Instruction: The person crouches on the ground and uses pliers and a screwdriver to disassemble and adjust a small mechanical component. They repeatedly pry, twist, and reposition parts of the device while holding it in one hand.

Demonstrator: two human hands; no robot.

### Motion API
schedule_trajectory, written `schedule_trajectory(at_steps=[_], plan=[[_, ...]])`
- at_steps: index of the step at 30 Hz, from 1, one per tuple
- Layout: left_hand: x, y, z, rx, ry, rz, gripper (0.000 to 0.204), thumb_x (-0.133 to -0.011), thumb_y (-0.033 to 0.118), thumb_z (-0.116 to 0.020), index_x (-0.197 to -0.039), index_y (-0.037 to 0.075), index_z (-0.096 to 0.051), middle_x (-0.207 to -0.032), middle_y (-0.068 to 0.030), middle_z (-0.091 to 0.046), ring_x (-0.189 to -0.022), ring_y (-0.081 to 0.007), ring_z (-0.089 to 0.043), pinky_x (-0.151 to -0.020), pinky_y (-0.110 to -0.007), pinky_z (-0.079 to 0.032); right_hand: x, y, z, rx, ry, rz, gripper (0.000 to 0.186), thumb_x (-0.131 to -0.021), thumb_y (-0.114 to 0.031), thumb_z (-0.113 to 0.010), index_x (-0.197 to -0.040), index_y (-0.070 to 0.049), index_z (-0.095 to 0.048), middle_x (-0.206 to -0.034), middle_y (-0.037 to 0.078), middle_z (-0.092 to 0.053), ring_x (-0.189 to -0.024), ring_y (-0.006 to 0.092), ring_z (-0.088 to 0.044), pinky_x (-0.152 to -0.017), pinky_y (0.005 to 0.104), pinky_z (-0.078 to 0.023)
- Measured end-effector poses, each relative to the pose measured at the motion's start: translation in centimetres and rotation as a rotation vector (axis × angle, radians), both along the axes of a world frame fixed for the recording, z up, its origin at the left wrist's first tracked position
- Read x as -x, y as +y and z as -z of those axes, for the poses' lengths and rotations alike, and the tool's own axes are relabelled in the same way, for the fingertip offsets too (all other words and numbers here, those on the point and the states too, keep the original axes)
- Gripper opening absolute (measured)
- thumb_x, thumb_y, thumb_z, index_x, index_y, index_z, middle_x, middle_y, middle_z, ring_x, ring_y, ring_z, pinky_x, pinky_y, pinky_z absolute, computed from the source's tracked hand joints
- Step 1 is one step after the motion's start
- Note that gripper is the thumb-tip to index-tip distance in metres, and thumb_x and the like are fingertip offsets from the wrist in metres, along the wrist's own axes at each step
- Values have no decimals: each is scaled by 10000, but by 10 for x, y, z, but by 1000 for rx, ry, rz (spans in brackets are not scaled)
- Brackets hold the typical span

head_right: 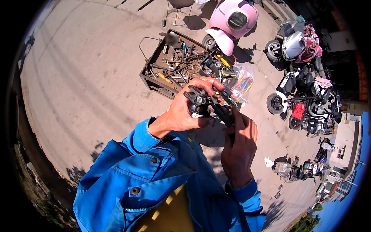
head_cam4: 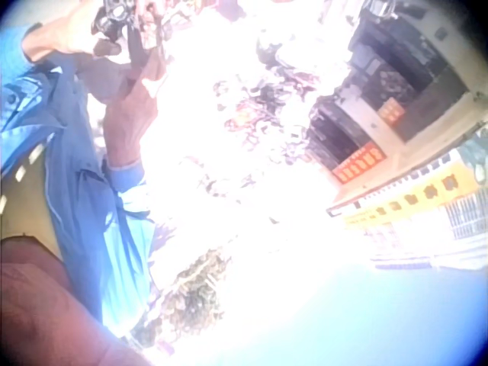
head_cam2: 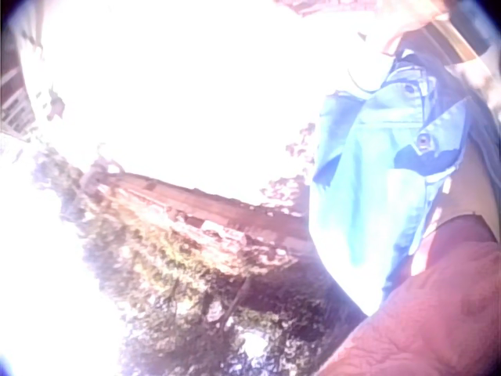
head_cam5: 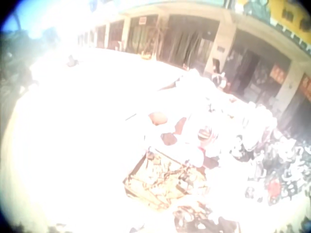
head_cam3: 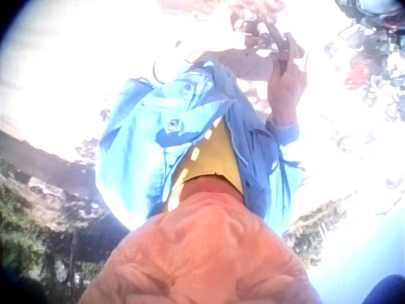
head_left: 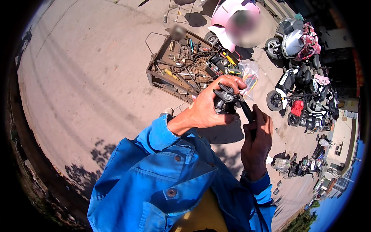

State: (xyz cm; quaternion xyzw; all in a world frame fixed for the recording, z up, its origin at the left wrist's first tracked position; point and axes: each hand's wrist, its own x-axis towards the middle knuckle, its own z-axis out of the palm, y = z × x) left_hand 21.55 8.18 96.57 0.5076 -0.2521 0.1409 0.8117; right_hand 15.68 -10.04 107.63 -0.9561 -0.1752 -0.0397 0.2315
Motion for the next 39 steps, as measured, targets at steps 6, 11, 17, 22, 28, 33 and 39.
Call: schedule_trajectory(at_steps=[6,11,17,22,28,33,39], plan=[[2,4,-5,-13,2,-20,621,-660,69,-870,-1178,86,-529,-1306,-149,-603,-1277,-294,-560,-1098,-472,-434,3,5,-4,-9,12,17,666,-830,118,-646,-1465,-51,-534,-1194,186,-600,-1096,364,-605,-948,458,-501],[4,7,-5,5,5,-22,611,-659,65,-865,-1168,82,-527,-1300,-151,-606,-1262,-296,-569,-1075,-469,-451,5,9,-5,-13,18,24,658,-837,117,-645,-1464,-56,-540,-1193,180,-601,-1088,353,-613,-935,447,-513],[6,8,-8,-13,7,-37,623,-650,66,-868,-1174,87,-531,-1306,-147,-607,-1279,-299,-555,-1108,-474,-424,5,10,-5,-23,-8,18,659,-839,116,-655,-1463,-63,-545,-1184,174,-602,-1079,350,-617,-926,444,-518],[7,8,-8,-21,14,-34,629,-648,79,-876,-1176,91,-536,-1313,-145,-608,-1297,-301,-541,-1122,-479,-412,7,8,-5,-12,-9,29,647,-849,107,-650,-1465,-61,-544,-1189,180,-600,-1089,356,-612,-914,446,-522],[7,7,-9,-35,9,-42,626,-656,89,-885,-1178,92,-539,-1318,-145,-606,-1297,-302,-540,-1125,-483,-411,8,6,-5,-15,-5,35,641,-854,104,-644,-1466,-55,-540,-1192,186,-598,-1094,361,-609,-914,447,-521],[7,6,-8,-36,-3,-47,620,-672,81,-887,-1184,88,-538,-1312,-149,-604,-1294,-307,-544,-1121,-484,-416,8,6,-5,-10,-3,32,648,-848,110,-647,-1466,-53,-539,-1195,186,-597,-1088,360,-611,-917,446,-520],[4,6,-9,-16,-13,-53,603,-683,27,-875,-1176,82,-533,-1300,-144,-590,-1297,-310,-543,-1112,-480,-427,6,7,-6,6,-4,30,655,-842,122,-646,-1462,-62,-543,-1202,182,-597,-1083,353,-615,-919,441,-520]])
